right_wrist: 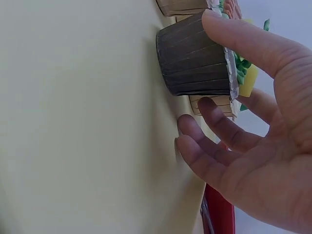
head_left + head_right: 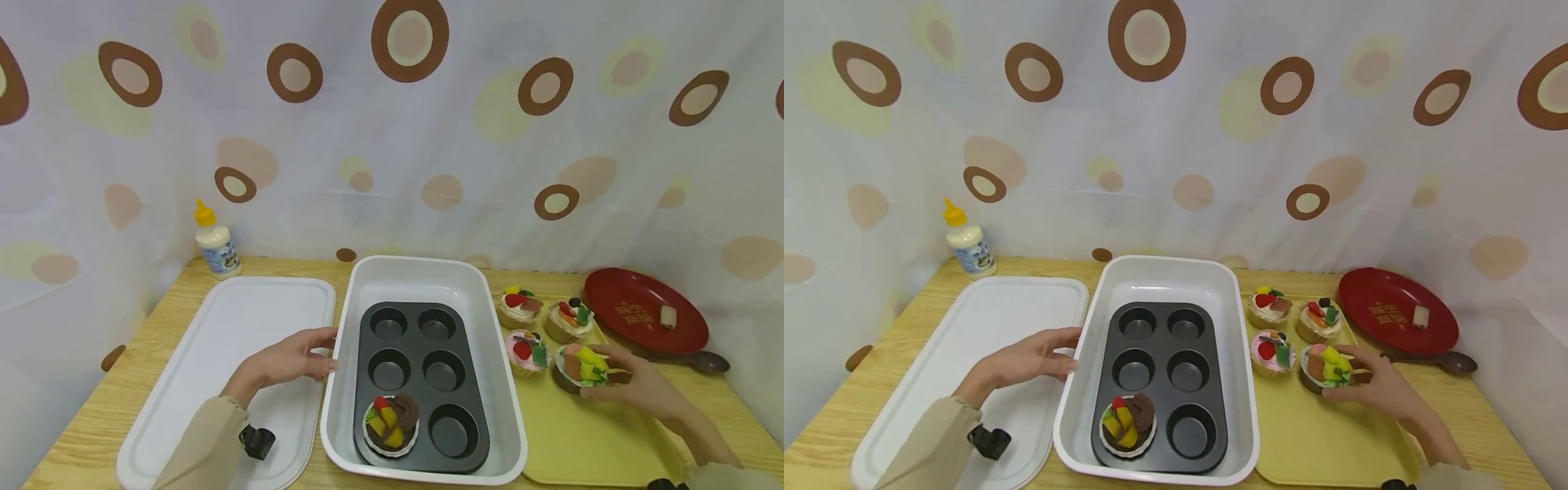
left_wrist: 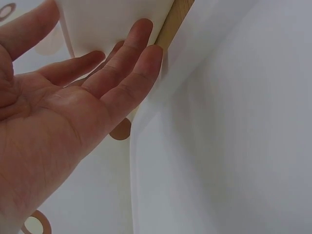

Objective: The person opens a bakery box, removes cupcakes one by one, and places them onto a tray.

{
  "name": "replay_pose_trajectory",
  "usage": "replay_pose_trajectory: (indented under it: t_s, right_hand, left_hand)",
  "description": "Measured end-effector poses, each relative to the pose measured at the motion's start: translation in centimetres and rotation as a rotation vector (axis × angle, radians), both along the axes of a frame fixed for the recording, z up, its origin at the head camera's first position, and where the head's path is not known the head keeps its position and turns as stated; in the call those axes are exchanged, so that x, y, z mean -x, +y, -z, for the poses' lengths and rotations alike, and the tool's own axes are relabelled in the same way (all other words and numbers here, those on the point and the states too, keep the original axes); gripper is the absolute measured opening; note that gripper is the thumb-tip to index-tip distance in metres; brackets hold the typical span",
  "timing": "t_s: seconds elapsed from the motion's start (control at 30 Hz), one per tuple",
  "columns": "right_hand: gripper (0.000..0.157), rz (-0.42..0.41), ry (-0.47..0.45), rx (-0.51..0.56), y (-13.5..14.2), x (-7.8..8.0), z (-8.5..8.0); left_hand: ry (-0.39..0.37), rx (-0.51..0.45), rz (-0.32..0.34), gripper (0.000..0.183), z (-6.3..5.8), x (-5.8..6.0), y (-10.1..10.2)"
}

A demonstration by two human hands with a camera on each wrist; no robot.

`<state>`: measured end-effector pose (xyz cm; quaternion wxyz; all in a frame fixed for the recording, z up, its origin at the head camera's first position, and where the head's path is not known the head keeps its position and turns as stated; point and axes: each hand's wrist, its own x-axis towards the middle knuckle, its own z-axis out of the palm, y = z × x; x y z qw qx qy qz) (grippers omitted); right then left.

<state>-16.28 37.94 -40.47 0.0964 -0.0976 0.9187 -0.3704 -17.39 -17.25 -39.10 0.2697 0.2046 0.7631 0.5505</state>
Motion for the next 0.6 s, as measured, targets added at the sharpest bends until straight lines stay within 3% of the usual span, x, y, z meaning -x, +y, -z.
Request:
replay_pose_trajectory:
  t_s: [0.23, 0.43, 0.6]
  right_hand:
    - [0.06, -0.017, 0.004, 0.09, 0.9, -0.3, -0.8]
    - [0.052, -0.037, 0.078, 0.2, 1.3, -0.6, -3.1]
    - [0.053, -0.1, 0.111, 0.282, -0.4, -0.7, -4.8]
  left_hand:
    - [-0.007, 0.009, -0.007, 0.061, 0.0, -0.1, 0.1]
    - [-0.009, 0.014, -0.013, 0.061, -0.1, 0.0, 0.1]
    - [-0.003, 0.01, -0.004, 0.061, -0.1, 0.1, 0.1]
